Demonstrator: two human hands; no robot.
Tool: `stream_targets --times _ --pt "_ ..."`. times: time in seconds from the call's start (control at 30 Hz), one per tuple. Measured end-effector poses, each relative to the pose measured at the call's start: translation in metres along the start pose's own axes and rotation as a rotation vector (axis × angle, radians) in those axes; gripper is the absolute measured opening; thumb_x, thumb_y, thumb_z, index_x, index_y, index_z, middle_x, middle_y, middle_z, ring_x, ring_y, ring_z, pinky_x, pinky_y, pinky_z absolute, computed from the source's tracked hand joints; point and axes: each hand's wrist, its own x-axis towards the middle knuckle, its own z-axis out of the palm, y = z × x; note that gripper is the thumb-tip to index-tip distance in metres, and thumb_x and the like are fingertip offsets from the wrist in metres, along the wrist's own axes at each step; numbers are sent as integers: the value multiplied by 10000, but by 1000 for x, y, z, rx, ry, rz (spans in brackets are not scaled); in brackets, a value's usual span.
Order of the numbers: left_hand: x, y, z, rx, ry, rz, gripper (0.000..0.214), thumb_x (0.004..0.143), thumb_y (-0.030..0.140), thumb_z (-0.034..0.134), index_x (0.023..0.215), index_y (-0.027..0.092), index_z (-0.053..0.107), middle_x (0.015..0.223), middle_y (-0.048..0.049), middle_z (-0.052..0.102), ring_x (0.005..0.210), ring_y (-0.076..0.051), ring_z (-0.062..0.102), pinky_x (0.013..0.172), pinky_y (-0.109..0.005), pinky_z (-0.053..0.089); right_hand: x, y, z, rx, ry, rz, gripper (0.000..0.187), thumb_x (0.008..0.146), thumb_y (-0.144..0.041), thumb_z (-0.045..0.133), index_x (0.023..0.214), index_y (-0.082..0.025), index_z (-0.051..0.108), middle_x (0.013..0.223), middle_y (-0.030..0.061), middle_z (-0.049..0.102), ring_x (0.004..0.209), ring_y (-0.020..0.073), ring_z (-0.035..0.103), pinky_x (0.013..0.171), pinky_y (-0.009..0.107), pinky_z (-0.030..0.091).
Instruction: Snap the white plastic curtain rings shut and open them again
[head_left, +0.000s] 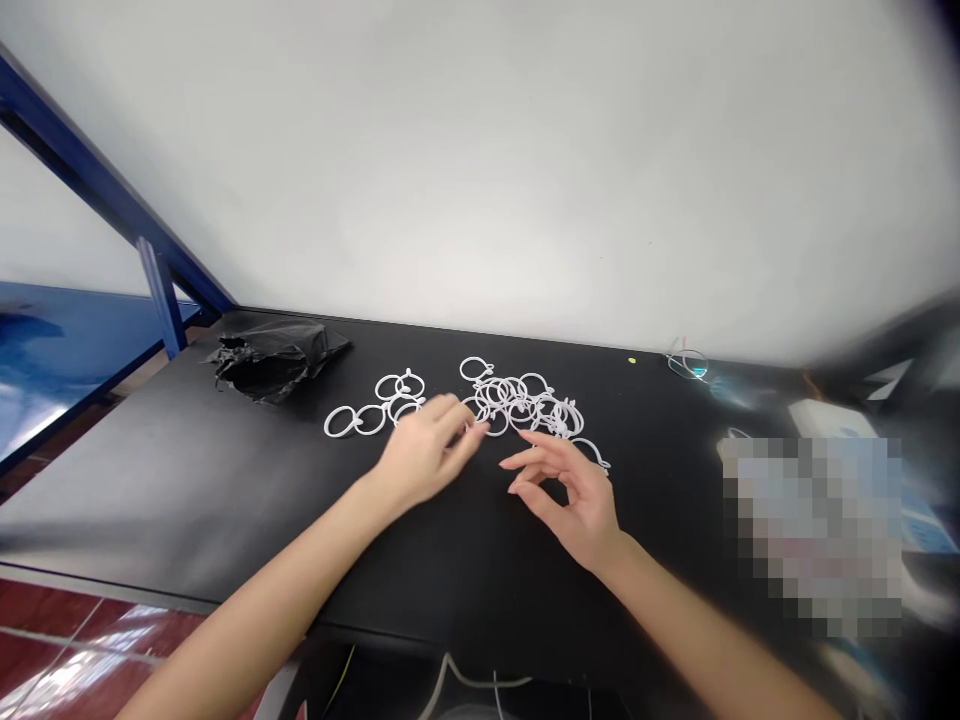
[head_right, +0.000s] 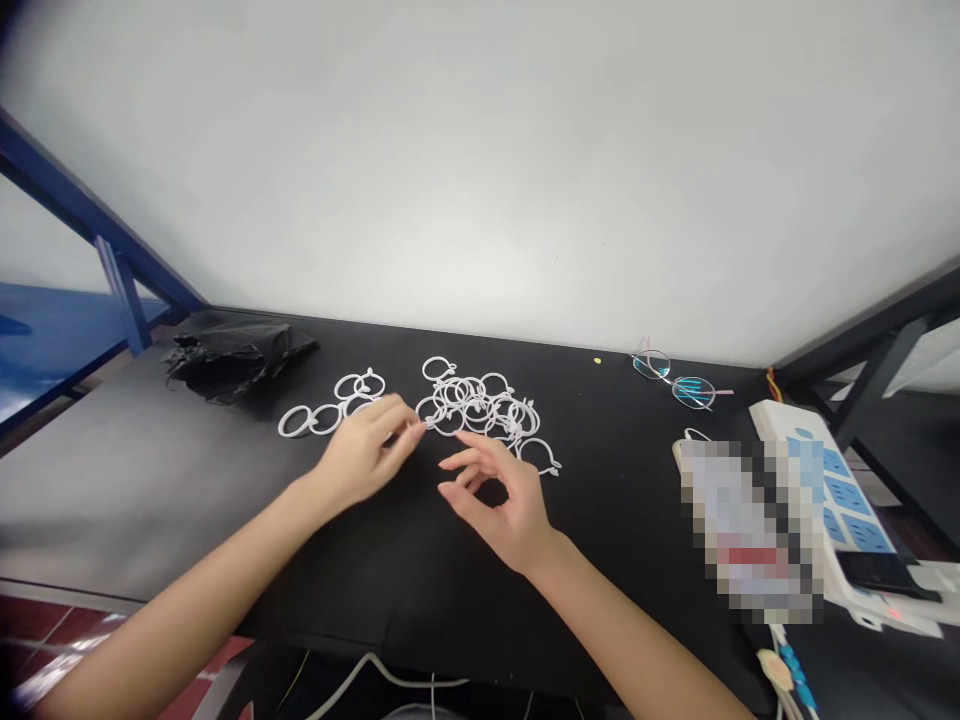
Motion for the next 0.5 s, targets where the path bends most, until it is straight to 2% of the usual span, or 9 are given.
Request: stream_targets --times 0.13,0.27,0.37,0.5 --pt "9 -41 -14 220 60 -117 330 997 356 404 789 162 572 767 -44 559 758 -183 503 732 -316 408 0 4 -6 -65 74 -20 306 881 -148 616 1173 -232 592 878 26 732 581 122 669 617 295 586" --pt "7 -69 -15 363 51 -184 337 984 358 426 773 169 609 821 -65 600 805 -211 526 739 -339 397 2 9 -7 -138 112 -61 250 885 -121 598 1115 -218 617 783 4 715 573 126 670 614 294 575" --pt "6 -72 -15 420 51 -170 266 961 369 473 884 178 642 916 -80 637 887 -242 552 788 -372 398 3 11 -7 -174 141 -97 222 883 -115 592 1080 -210 631 751 -1 710 566 127 674 619 293 577" --pt "9 -50 -14 361 99 -108 248 948 384 499 1012 176 618 1003 -85 652 932 -244 567 854 -399 404 4 10 -10 -216 191 -140 198 880 -109 588 1044 -207 642 742 3 722 545 125 674 604 283 581"
